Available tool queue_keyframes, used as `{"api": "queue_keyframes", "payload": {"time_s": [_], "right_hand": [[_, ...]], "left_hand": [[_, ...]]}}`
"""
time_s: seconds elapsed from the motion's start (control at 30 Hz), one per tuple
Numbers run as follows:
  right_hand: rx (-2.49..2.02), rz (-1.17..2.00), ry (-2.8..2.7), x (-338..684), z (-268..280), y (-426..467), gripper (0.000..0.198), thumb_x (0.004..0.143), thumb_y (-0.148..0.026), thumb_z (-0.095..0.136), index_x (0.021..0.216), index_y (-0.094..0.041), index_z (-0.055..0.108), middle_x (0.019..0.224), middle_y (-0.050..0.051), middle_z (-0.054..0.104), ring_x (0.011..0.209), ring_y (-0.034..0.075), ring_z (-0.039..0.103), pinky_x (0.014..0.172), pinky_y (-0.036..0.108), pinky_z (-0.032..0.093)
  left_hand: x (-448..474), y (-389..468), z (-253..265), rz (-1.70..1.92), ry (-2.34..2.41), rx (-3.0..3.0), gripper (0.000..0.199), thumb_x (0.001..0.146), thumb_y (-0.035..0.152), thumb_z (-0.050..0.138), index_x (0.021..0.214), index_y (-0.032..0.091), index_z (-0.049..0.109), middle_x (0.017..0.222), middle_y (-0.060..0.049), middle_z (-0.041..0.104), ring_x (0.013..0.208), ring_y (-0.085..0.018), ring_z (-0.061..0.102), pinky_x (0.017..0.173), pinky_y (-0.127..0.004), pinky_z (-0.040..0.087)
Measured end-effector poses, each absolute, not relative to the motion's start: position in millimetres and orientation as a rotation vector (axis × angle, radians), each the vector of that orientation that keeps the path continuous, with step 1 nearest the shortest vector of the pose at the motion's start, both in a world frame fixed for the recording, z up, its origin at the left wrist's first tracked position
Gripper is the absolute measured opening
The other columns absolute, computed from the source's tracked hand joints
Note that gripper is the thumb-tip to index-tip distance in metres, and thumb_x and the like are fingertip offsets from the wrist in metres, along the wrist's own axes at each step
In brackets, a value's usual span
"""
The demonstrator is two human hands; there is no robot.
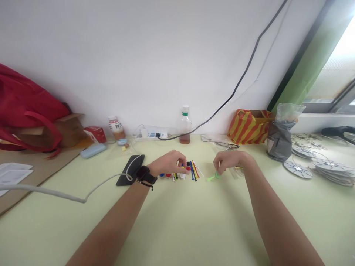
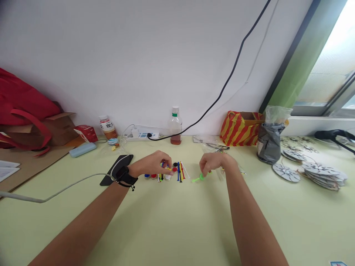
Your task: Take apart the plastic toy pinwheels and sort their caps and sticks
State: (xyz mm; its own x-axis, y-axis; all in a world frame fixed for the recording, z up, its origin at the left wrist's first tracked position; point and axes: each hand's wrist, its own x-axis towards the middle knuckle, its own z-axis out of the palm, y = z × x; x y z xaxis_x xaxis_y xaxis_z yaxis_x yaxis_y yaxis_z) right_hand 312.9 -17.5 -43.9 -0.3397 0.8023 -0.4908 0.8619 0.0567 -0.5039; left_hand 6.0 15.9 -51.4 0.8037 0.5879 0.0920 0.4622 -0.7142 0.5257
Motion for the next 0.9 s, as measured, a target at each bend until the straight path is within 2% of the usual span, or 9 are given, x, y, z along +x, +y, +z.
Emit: {"api": "queue_keyframes", "payload": {"time_s": [0.07,0.23,0.4,0.5,0.67,0.77,0.9], "right_hand": [[1.783,-1.304,2.317,311.9,-39.3,-19.1,0.011,0.062,-0.028,0.077,0.066,-0.021,0.069,0.065,0.002,0.068,0.066,0.02,0.061,0.06,0.029,0.043],[1.758,-1.569,2.44,296.5,-32.5,-20.3,0.022,0.07,-0.033,0.078,0.069,-0.02,0.06,0.063,0.002,0.066,0.065,0.018,0.063,0.062,0.029,0.046],[1.802,-1.648,2.609,280.2,-30.9,-21.4,0.031,0.076,-0.044,0.078,0.078,-0.019,0.061,0.073,0.003,0.069,0.07,0.016,0.064,0.065,0.028,0.048],[1.77,-1.844,2.66,271.7,-31.9,-20.3,0.028,0.079,-0.04,0.075,0.086,-0.019,0.059,0.076,0.003,0.07,0.069,0.016,0.064,0.067,0.029,0.05],[1.722,-2.078,2.734,250.0,-36.6,-15.7,0.017,0.079,-0.024,0.067,0.093,-0.019,0.059,0.069,0.0,0.068,0.063,0.014,0.062,0.065,0.028,0.049],[1.654,-2.128,2.758,238.8,-37.5,-15.2,0.014,0.077,-0.019,0.06,0.09,-0.019,0.059,0.065,-0.001,0.065,0.064,0.014,0.06,0.066,0.027,0.048],[1.585,-2.108,2.77,233.1,-35.4,-19.0,0.014,0.076,-0.02,0.059,0.09,-0.019,0.057,0.065,-0.002,0.061,0.065,0.013,0.057,0.064,0.026,0.045]], "left_hand": [[0.4,18.1,-47.8,0.397,0.782,2.508,0.027,0.071,0.045,0.08,0.081,0.02,0.076,0.07,0.0,0.065,0.06,-0.014,0.055,0.054,-0.025,0.036],[-2.0,21.3,-53.7,0.294,0.811,2.475,0.03,0.064,0.044,0.084,0.076,0.019,0.074,0.068,0.001,0.065,0.057,-0.013,0.056,0.052,-0.024,0.035],[-1.5,22.1,-54.1,0.33,0.828,2.497,0.031,0.071,0.048,0.081,0.077,0.019,0.073,0.066,0.001,0.063,0.057,-0.013,0.055,0.051,-0.024,0.035],[0.6,18.8,-47.2,0.515,0.822,2.49,0.032,0.078,0.05,0.077,0.088,0.019,0.073,0.07,0.0,0.065,0.063,-0.014,0.058,0.055,-0.024,0.04],[16.8,5.7,-43.8,0.807,0.736,2.31,0.04,0.083,0.046,0.075,0.112,0.021,0.065,0.105,-0.006,0.071,0.086,-0.018,0.068,0.075,-0.028,0.054],[26.0,-1.1,-44.0,0.935,0.688,2.224,0.03,0.088,0.04,0.07,0.109,0.02,0.061,0.101,-0.006,0.07,0.086,-0.017,0.069,0.08,-0.029,0.056],[28.3,-4.5,-40.2,0.943,0.653,2.271,0.017,0.09,0.032,0.065,0.101,0.019,0.064,0.092,-0.004,0.071,0.08,-0.015,0.067,0.078,-0.028,0.056]]}}
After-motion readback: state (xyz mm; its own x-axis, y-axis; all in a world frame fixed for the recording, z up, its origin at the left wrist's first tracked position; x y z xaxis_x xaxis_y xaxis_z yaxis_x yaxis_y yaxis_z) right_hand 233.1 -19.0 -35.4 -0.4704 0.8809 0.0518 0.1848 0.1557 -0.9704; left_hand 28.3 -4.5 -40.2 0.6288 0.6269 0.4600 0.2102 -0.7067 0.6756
